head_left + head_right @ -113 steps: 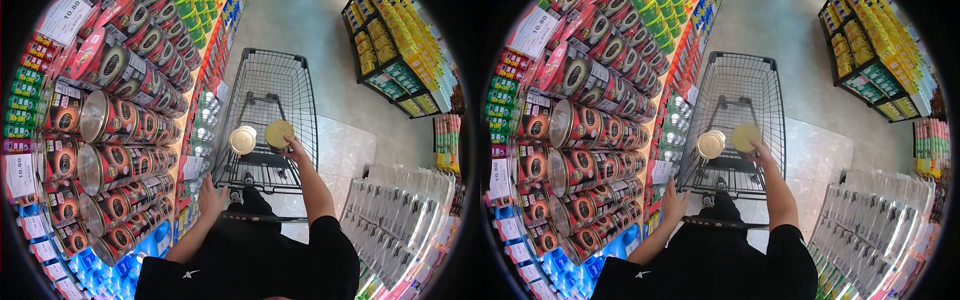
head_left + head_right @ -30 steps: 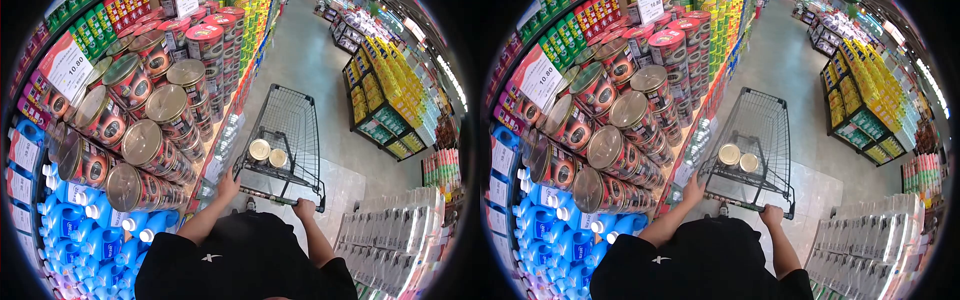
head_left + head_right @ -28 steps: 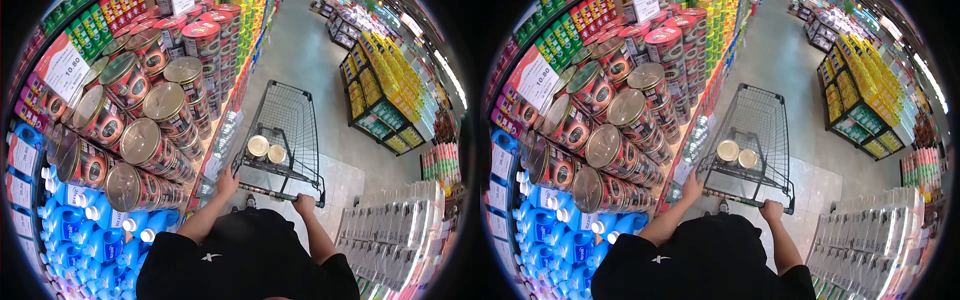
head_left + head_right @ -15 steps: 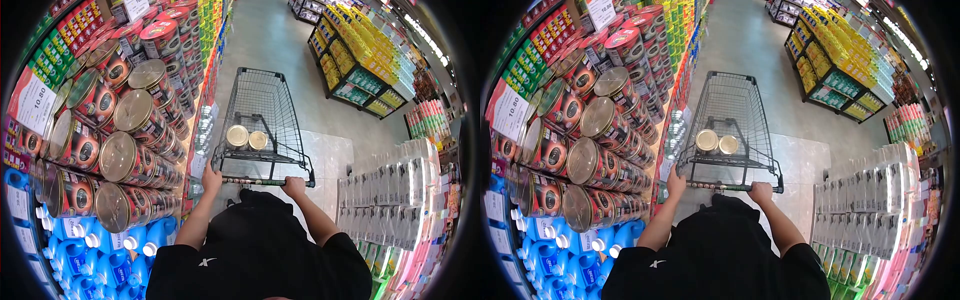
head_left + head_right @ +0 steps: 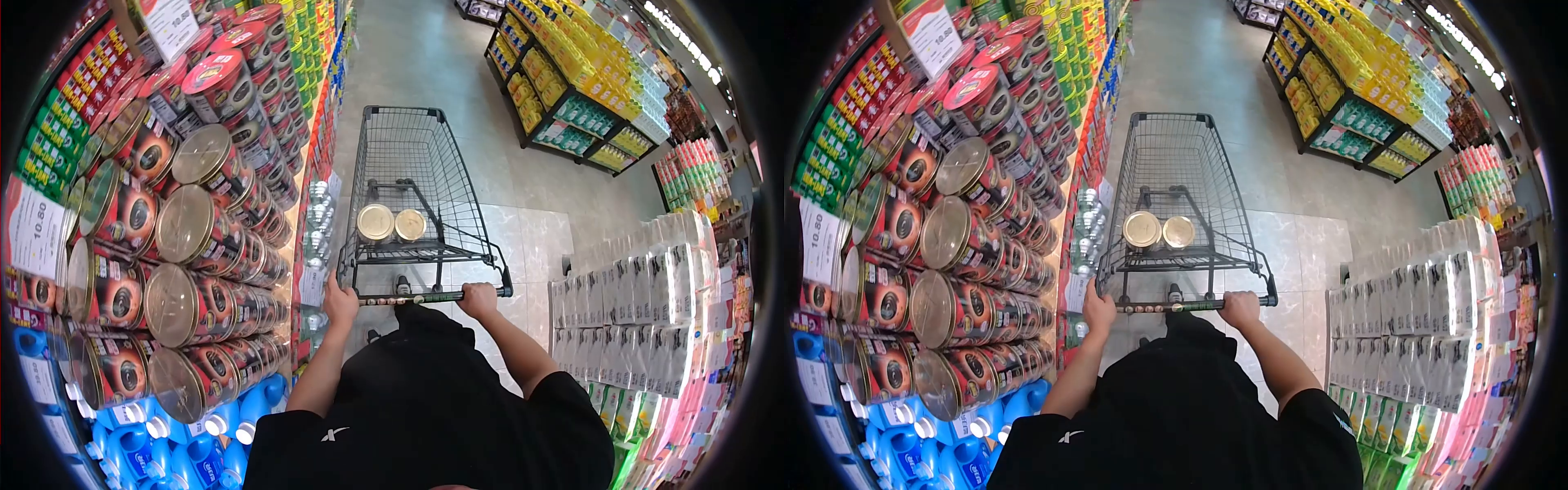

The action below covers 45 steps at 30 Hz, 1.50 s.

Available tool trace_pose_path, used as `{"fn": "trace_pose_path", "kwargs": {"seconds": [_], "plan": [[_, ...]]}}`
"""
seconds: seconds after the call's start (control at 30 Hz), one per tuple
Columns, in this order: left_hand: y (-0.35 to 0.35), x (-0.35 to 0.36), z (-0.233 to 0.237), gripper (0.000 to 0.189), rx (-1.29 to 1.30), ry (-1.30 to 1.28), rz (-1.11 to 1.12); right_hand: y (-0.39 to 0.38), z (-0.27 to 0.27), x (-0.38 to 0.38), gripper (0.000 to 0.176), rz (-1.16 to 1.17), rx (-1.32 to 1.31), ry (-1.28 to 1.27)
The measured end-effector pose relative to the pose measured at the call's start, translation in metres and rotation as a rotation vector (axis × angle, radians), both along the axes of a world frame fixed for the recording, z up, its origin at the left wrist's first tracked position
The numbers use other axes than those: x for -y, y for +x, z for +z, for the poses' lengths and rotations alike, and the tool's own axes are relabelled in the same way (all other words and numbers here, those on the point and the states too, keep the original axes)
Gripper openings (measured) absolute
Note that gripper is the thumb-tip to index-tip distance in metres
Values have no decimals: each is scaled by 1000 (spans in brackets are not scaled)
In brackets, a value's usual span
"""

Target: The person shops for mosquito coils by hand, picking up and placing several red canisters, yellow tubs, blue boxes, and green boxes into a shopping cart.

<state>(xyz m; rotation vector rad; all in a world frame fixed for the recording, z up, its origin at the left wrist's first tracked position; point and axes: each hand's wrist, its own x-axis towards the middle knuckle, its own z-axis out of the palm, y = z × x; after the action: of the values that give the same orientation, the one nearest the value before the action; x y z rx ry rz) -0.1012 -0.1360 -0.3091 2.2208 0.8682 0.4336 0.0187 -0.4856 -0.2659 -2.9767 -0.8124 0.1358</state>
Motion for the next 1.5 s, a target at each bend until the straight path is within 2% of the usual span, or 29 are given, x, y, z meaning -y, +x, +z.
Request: {"fn": "trace_pose_path", "kwargs": {"seconds": [0.23, 0.47, 0.67, 0.7, 0.8, 0.87, 1.0, 1.03, 1.13, 1.17, 1.23, 1.3, 1.33, 1.37, 1.43, 1.5], "plan": [[62, -1, 5, 60, -31, -39, 0, 72, 4, -5, 24, 4, -38, -36], [150, -20, -3, 62, -35, -51, 55, 156, 9, -24, 24, 11, -32, 50], [217, -35, 5, 62, -152, -158, 49, 220, -1, -33, 22, 4, -31, 58], [224, -39, -11, 63, -105, -97, 40, 228, -1, -35, 21, -4, -30, 39], [248, -36, 10, 63, -183, -112, 86, 247, -2, -38, 18, 15, 8, 66], [260, -40, 6, 64, -273, -131, 106, 257, -2, -41, 21, 15, -6, 50], [269, -48, 11, 62, -211, -97, 46, 264, 2, -47, 24, 3, -10, 44], [270, -46, 13, 52, -203, -119, 58, 265, 4, -48, 26, 9, -7, 43], [268, -53, 28, 59, -182, -72, 8, 267, 3, -49, 27, 39, -3, 26], [266, -57, 35, 59, -15, 23, 19, 266, 3, -49, 27, 49, -1, 35], [265, -60, 117, 60, 317, 214, 29, 265, 3, -52, 29, 26, -46, 7], [264, -85, 206, 63, 504, 451, 135, 265, 4, -52, 30, 17, -66, -7], [264, -101, 241, 63, 583, 480, 225, 265, 4, -52, 30, 20, -67, -6], [260, -125, 275, 69, 607, 644, 275, 264, 4, -52, 30, 25, -70, -7], [258, -165, 319, 80, 680, 655, 450, 263, 6, -52, 29, 28, -61, -8], [257, -197, 344, 93, 581, 656, 605, 262, 6, -52, 29, 22, -60, -8]]}}
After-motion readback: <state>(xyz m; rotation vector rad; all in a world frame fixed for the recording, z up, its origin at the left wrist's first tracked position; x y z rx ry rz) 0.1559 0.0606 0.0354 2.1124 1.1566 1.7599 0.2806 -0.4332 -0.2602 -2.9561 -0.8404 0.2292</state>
